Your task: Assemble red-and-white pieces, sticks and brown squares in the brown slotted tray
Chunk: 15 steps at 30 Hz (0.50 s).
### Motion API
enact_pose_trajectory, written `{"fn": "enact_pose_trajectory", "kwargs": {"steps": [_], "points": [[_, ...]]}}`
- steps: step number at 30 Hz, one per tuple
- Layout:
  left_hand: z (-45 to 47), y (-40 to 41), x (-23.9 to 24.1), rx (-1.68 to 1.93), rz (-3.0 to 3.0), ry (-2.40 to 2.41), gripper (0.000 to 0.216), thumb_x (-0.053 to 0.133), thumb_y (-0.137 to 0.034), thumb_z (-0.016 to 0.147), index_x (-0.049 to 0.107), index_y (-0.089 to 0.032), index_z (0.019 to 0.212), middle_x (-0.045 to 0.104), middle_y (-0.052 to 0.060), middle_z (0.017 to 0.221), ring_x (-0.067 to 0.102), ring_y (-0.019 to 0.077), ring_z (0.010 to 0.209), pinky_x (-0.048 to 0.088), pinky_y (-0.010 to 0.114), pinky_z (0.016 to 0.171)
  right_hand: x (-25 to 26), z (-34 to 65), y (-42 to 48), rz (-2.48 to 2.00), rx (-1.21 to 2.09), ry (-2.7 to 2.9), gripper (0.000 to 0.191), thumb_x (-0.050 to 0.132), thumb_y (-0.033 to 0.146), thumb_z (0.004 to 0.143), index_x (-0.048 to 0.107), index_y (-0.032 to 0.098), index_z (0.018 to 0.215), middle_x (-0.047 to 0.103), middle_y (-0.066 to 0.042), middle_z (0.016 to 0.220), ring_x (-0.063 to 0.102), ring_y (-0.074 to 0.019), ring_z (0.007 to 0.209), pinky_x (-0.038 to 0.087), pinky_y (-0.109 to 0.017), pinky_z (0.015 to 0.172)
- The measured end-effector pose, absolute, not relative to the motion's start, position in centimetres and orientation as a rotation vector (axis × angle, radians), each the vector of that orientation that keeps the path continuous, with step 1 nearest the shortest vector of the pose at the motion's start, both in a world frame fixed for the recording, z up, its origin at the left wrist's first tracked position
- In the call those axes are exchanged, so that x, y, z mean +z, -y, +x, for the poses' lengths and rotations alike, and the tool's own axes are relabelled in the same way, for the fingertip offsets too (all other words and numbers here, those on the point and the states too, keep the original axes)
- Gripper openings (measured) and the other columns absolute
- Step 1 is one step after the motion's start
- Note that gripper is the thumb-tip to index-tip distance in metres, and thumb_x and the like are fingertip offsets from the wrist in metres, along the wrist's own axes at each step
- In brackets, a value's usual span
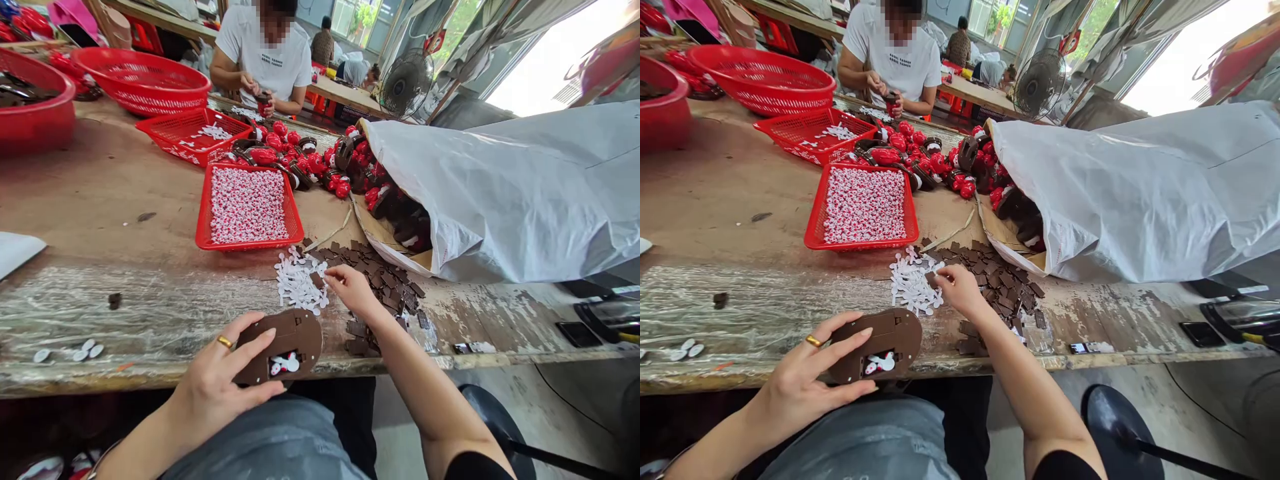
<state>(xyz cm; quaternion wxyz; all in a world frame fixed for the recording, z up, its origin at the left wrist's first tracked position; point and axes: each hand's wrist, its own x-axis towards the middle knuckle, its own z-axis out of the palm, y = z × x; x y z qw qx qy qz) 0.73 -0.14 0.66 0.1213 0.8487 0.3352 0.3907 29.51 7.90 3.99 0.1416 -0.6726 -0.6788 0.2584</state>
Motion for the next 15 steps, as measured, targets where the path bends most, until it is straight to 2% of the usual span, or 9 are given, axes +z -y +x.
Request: {"fn": "enact_pose_trajectory", "kwargs": {"steps": [2,7,10,12,15], "points": [[0.6,0.1,0.7,1.140,2.473,-0.995,0.046,0.067,-0.042,0.096,0.058,-0.016,0.133,0.053,0.018,0.141,0.067,0.0286,0.120,0.062,0.040,0.098,3.2,29.6,-9.6,-2.087,0.561,2.071,0.021,0.066,0.027,0.095,0.075,0.015,0.110,0.074,-0.013,0.113,0.069,-0.0237,0.101,0.051,-0.034,0.090],[0.6,0.0,1.0,1.132,2.492,-1.018,0.045,0.063,-0.046,0.097,0.059,-0.016,0.130,0.056,0.018,0.137,0.070,0.0289,0.116,0.065,0.039,0.094,2.1,28.4,-11.2,-2.092,0.558,2.193,0.014,0.068,0.021,0.088,0.075,0.012,0.095,0.073,-0.016,0.105,0.069,-0.0280,0.098,0.050,-0.035,0.085],[0.6,0.0,0.9,1.133,2.440,-1.060,0.045,0.061,-0.049,0.098,0.059,-0.019,0.130,0.056,0.017,0.137,0.071,0.0287,0.116,0.065,0.039,0.093,3.5,28.3,-10.2,-2.079,0.520,2.154,0.022,0.064,0.019,0.089,0.072,0.012,0.109,0.073,-0.013,0.104,0.068,-0.0247,0.096,0.050,-0.033,0.085],[0.6,0.0,0.8,1.134,2.415,-1.072,0.045,0.062,-0.050,0.097,0.059,-0.019,0.129,0.057,0.017,0.137,0.070,0.0293,0.117,0.064,0.040,0.095,5.1,28.4,-8.3,-1.923,0.506,2.116,0.031,0.063,0.019,0.091,0.067,0.013,0.121,0.072,-0.010,0.106,0.067,-0.0210,0.093,0.051,-0.031,0.085],[0.9,0.0,0.8,1.133,2.365,-1.096,0.049,0.064,-0.053,0.095,0.057,-0.018,0.128,0.059,0.019,0.135,0.071,0.0297,0.117,0.063,0.041,0.097,7.9,27.8,-4.1,-1.328,0.555,2.247,0.029,0.066,0.022,0.092,0.064,0.017,0.120,0.071,-0.008,0.105,0.064,-0.0191,0.094,0.051,-0.031,0.087]]}}
